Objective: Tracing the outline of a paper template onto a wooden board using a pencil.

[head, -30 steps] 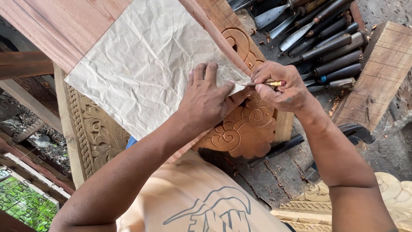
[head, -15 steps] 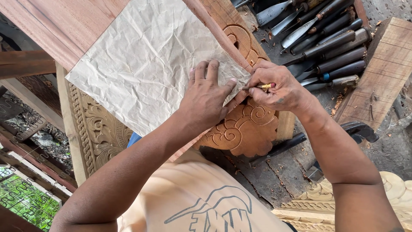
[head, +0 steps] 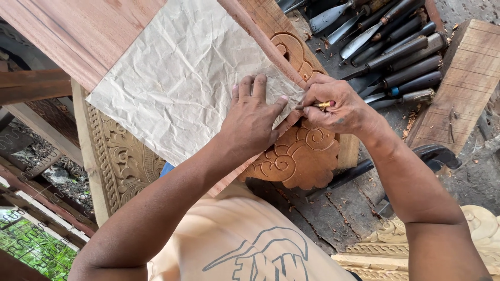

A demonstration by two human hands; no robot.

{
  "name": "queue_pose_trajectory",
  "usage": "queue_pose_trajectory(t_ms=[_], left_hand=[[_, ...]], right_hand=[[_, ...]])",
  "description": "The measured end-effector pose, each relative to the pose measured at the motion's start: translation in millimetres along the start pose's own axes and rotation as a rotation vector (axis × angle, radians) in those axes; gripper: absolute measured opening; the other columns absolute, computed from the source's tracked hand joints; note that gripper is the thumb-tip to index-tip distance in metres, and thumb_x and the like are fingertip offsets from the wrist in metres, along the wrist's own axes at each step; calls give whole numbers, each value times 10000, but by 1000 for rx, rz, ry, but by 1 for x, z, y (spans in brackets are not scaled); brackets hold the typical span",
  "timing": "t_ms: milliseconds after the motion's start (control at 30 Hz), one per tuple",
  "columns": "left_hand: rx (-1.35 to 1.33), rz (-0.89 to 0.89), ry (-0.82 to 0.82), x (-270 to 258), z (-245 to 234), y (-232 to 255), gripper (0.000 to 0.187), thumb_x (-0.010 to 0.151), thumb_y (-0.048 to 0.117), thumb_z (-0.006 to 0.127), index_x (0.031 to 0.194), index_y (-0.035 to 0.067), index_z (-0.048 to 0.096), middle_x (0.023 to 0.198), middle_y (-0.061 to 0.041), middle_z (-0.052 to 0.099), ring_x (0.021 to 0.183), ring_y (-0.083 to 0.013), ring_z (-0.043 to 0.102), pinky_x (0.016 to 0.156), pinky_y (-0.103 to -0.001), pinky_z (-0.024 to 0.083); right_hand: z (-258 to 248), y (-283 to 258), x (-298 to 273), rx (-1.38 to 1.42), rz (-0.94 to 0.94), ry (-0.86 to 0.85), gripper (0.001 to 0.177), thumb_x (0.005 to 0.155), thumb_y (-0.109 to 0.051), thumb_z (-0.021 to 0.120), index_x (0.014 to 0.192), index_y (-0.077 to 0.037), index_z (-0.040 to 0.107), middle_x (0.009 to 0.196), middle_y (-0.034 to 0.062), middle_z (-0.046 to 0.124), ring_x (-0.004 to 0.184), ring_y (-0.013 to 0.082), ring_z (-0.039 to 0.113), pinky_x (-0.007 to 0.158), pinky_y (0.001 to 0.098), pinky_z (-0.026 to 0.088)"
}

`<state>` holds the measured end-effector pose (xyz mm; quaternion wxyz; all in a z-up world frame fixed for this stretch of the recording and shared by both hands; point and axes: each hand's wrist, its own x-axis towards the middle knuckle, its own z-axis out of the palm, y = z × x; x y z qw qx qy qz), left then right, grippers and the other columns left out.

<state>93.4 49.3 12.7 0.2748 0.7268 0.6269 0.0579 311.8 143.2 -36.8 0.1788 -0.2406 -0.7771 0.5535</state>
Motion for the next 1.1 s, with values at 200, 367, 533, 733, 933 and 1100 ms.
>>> queue_pose_trajectory(t_ms=[200, 367, 533, 733, 933, 1100], left_hand=[[7, -6, -73, 3, -23, 7, 478, 948, 506, 579, 1231, 141, 705, 1393, -369, 415, 1292, -544, 380, 1054, -675, 339], [-18, 25, -167, 9, -22, -13, 543, 824, 190, 585, 1365, 137, 574, 1371, -326, 456, 1259, -521, 412, 1019, -590, 401], [-103, 77, -215, 13, -28, -36, 667, 814, -38, 488, 1459, 130, 492, 1347, -227, 565, 1249, -474, 485, 1038, -522, 457], [16, 255, -288, 16, -24, -51, 499, 908, -30, 483, 1321, 199, 643, 1425, -251, 528, 1275, -451, 493, 966, -507, 527], [166, 348, -436, 14, -58, -36, 481, 852, 72, 583, 1303, 218, 657, 1491, -308, 396, 1305, -475, 456, 814, -467, 611], [222, 447, -459, 15, -34, -52, 470, 971, 73, 465, 1414, 183, 578, 1445, -386, 361, 1242, -542, 487, 827, -441, 612]], right_hand=[[3, 8, -10, 261, 107, 72, 96, 853, -8, 603, 938, -21, 646, 969, 91, 698, 689, 104, 615, 560, 234, 515], [14, 4, -48, 368, 78, 394, 57, 973, -1, 570, 1028, -11, 583, 1015, 105, 691, 874, 113, 667, 779, 244, 561], [50, -12, -80, 338, 276, 684, 48, 967, -17, 576, 1008, 4, 592, 994, 128, 737, 726, 109, 623, 643, 247, 517], [107, -48, -83, 307, 229, 922, 122, 1029, -36, 572, 1130, 13, 618, 1068, 110, 703, 963, 152, 709, 893, 286, 595], [156, -79, -54, 321, 223, 1109, 142, 1042, -37, 582, 1159, 20, 638, 1102, 92, 694, 1018, 150, 698, 941, 297, 591], [160, -55, -33, 102, 422, 1152, 140, 983, -10, 572, 1083, 41, 656, 1045, 116, 722, 953, 155, 690, 850, 297, 573]])
